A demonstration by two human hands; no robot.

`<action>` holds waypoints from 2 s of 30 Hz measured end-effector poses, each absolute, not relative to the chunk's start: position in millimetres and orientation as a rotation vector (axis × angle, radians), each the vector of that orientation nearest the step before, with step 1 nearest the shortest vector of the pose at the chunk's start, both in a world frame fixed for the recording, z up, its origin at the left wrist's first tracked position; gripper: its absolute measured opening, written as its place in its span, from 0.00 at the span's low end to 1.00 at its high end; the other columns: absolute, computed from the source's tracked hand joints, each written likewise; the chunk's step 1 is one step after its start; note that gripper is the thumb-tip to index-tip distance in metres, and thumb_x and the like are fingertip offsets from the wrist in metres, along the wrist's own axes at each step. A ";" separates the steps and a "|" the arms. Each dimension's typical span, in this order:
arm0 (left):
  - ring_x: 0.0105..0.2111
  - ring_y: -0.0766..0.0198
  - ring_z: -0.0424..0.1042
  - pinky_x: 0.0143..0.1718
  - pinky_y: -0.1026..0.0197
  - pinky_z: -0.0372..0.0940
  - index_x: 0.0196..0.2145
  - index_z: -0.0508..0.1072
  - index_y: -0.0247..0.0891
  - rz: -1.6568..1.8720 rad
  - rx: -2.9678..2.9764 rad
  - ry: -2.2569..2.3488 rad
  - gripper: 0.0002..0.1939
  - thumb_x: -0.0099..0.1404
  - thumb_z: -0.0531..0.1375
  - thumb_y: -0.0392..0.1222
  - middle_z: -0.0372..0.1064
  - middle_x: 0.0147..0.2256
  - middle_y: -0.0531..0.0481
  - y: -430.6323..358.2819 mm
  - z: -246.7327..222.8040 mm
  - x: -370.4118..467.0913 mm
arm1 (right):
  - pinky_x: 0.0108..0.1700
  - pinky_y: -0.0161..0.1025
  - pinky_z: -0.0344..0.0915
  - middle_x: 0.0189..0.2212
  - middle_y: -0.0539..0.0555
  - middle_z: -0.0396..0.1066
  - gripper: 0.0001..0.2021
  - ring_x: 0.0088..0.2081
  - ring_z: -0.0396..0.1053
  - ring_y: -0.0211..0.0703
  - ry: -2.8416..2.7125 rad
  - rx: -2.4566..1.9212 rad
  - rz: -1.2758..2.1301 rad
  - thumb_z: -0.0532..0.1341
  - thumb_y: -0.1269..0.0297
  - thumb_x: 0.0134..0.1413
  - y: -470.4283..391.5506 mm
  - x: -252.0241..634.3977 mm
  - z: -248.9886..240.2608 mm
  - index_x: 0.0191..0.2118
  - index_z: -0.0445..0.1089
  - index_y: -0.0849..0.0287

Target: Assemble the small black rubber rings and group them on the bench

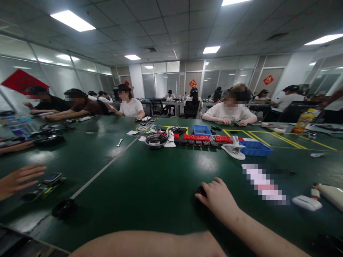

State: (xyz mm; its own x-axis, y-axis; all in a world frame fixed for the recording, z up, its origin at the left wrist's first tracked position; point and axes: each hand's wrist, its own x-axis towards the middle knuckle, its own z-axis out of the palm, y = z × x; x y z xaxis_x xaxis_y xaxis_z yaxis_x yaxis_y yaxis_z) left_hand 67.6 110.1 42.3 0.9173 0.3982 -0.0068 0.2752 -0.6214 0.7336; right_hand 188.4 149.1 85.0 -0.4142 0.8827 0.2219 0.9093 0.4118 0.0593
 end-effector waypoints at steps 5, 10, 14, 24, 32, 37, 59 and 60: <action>0.31 0.62 0.66 0.32 0.63 0.61 0.34 0.70 0.36 0.445 2.250 1.354 0.19 0.61 0.49 0.54 0.67 0.30 0.49 165.4 79.1 12.9 | 0.41 0.46 0.56 0.25 0.56 0.71 0.12 0.30 0.67 0.47 -2.438 -1.463 -0.184 0.55 0.58 0.52 159.9 185.8 69.7 0.30 0.69 0.61; 0.47 0.51 0.60 0.47 0.52 0.57 0.52 0.57 0.41 0.232 2.494 1.109 0.42 0.43 0.61 0.62 0.59 0.49 0.45 191.6 75.3 2.8 | 0.37 0.43 0.56 0.27 0.54 0.69 0.12 0.30 0.65 0.45 -2.274 -1.320 -0.156 0.58 0.60 0.49 170.0 187.8 46.5 0.37 0.69 0.60; 0.40 0.53 0.62 0.45 0.52 0.59 0.42 0.65 0.37 0.342 2.560 1.251 0.34 0.41 0.62 0.61 0.63 0.40 0.46 198.8 57.2 29.2 | 0.36 0.43 0.57 0.30 0.54 0.66 0.13 0.33 0.63 0.45 -2.206 -1.299 -0.144 0.59 0.60 0.47 172.9 187.5 40.9 0.39 0.68 0.57; 0.32 0.59 0.62 0.37 0.57 0.60 0.31 0.66 0.36 0.467 2.542 1.219 0.22 0.44 0.61 0.56 0.63 0.30 0.49 213.1 41.7 40.6 | 0.35 0.45 0.64 0.34 0.56 0.62 0.17 0.35 0.63 0.46 -2.160 -1.257 0.032 0.57 0.62 0.50 178.8 192.9 34.2 0.47 0.63 0.56; 0.40 0.59 0.62 0.45 0.58 0.57 0.38 0.67 0.38 0.542 2.494 0.888 0.24 0.41 0.66 0.46 0.64 0.38 0.50 226.3 36.9 33.3 | 0.44 0.45 0.62 0.39 0.56 0.66 0.15 0.41 0.64 0.46 -2.133 -1.016 0.321 0.54 0.70 0.47 180.1 199.0 39.1 0.44 0.61 0.57; 0.47 0.56 0.58 0.51 0.55 0.51 0.36 0.70 0.42 0.416 2.544 0.616 0.20 0.45 0.65 0.48 0.61 0.44 0.51 236.9 41.4 26.9 | 0.47 0.48 0.58 0.34 0.53 0.68 0.14 0.41 0.63 0.46 -2.166 -0.832 0.461 0.49 0.72 0.39 179.1 198.2 50.1 0.35 0.63 0.56; 0.46 0.53 0.59 0.55 0.44 0.44 0.42 0.62 0.38 0.646 2.545 1.157 0.36 0.39 0.63 0.62 0.59 0.42 0.46 195.4 37.9 34.0 | 0.38 0.46 0.59 0.33 0.56 0.63 0.21 0.35 0.62 0.48 -2.106 -1.250 0.053 0.56 0.46 0.46 173.8 199.8 36.7 0.37 0.59 0.60; 0.45 0.54 0.59 0.55 0.44 0.45 0.40 0.63 0.38 0.653 2.544 1.176 0.34 0.39 0.64 0.61 0.59 0.41 0.47 193.8 38.5 35.3 | 0.37 0.46 0.58 0.31 0.55 0.63 0.20 0.34 0.62 0.47 -2.120 -1.262 0.066 0.57 0.47 0.45 173.3 198.6 38.1 0.35 0.59 0.60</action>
